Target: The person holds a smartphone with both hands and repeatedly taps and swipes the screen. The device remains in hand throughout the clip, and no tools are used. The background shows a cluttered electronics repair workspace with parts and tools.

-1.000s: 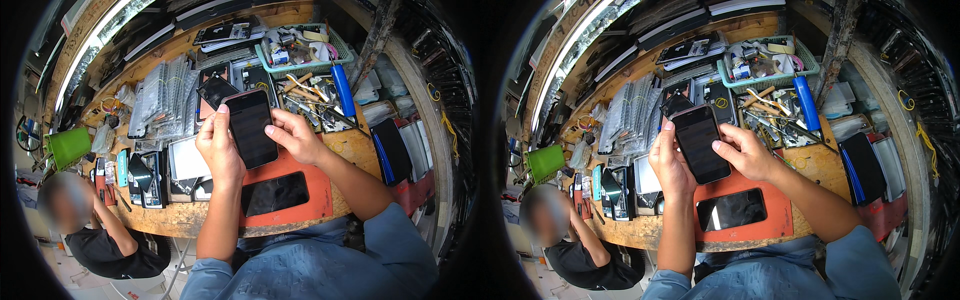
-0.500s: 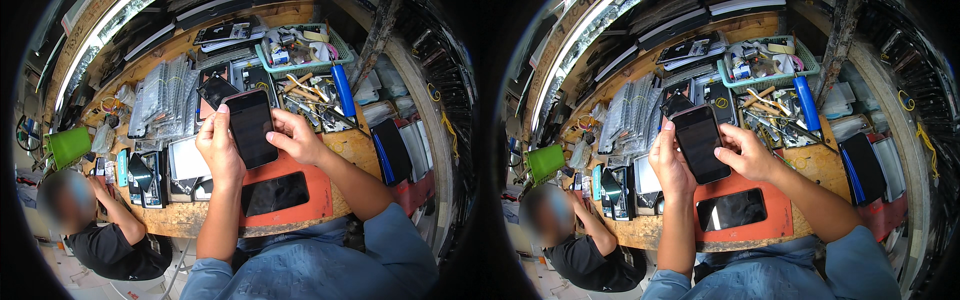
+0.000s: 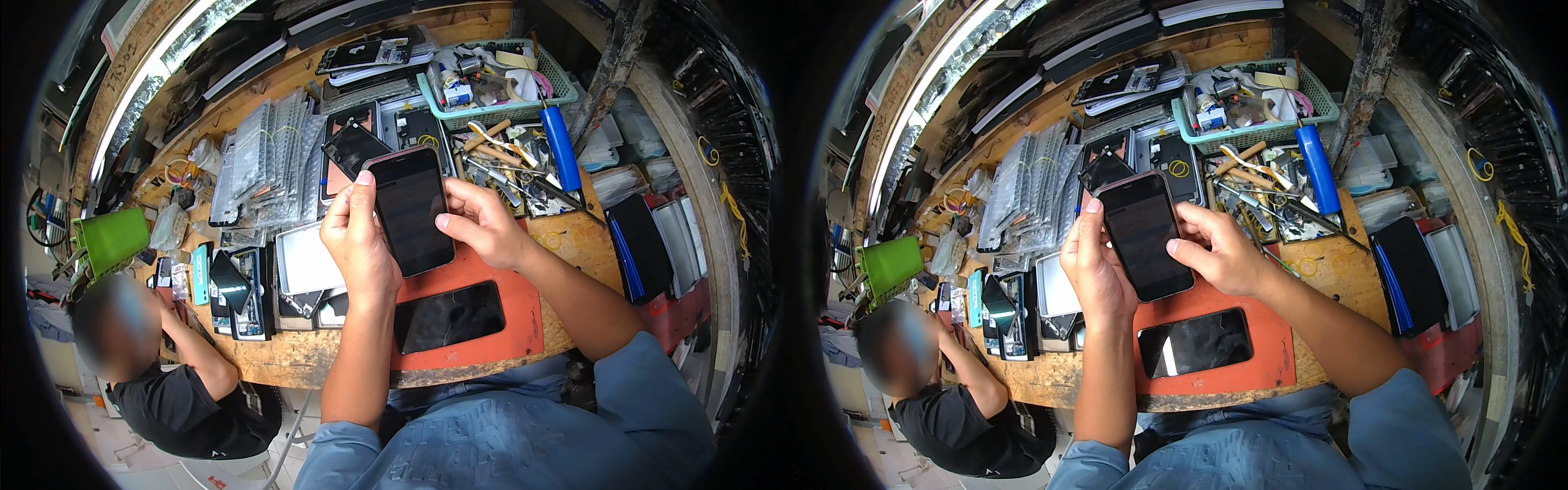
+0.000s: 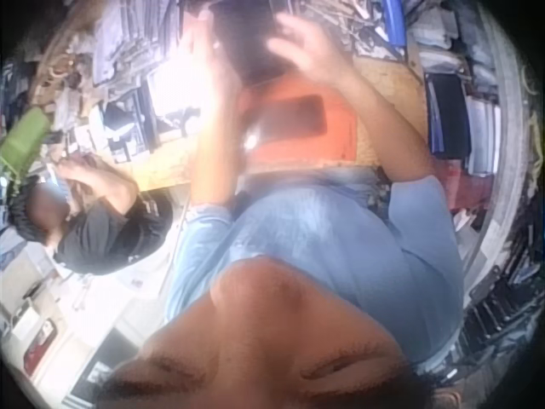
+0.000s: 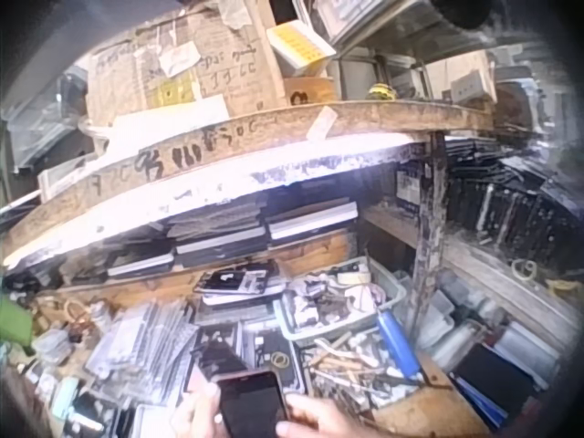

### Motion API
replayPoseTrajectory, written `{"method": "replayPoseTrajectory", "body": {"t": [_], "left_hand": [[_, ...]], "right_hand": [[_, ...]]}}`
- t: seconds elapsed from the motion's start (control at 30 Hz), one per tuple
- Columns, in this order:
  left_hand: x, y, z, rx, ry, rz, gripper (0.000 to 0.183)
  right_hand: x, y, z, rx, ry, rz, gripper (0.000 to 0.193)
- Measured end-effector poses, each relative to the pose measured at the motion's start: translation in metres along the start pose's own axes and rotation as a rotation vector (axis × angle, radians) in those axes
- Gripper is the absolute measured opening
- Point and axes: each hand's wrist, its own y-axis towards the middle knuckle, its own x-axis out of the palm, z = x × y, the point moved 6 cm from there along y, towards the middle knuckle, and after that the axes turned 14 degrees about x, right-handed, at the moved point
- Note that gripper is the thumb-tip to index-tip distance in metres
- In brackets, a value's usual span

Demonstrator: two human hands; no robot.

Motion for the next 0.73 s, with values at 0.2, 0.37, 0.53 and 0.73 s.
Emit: {"method": "replayPoseTrajectory", "body": {"t": [0.2,0.37,0.53,0.73], "left_hand": [[0.002,0.000,0.001,-0.008,-0.027,0.005,0.018],[-0.002,0.001,0.000,0.048,-0.015,-0.049,0.014],[-0.009,0.003,-0.007,0.140,0.175,-0.054,0.011],[-0.011,0.002,-0.008,0.059,0.021,-0.024,0.013]], "right_hand": [[-0.005,0.003,-0.001,-0.065,-0.019,0.096,0.030],[-0.009,0.004,0.006,-0.030,-0.054,0.117,0.033],[-0.009,0.003,0.007,-0.051,-0.072,0.164,0.035],[-0.010,0.001,0.005,-0.010,-0.063,0.161,0.038]]}}
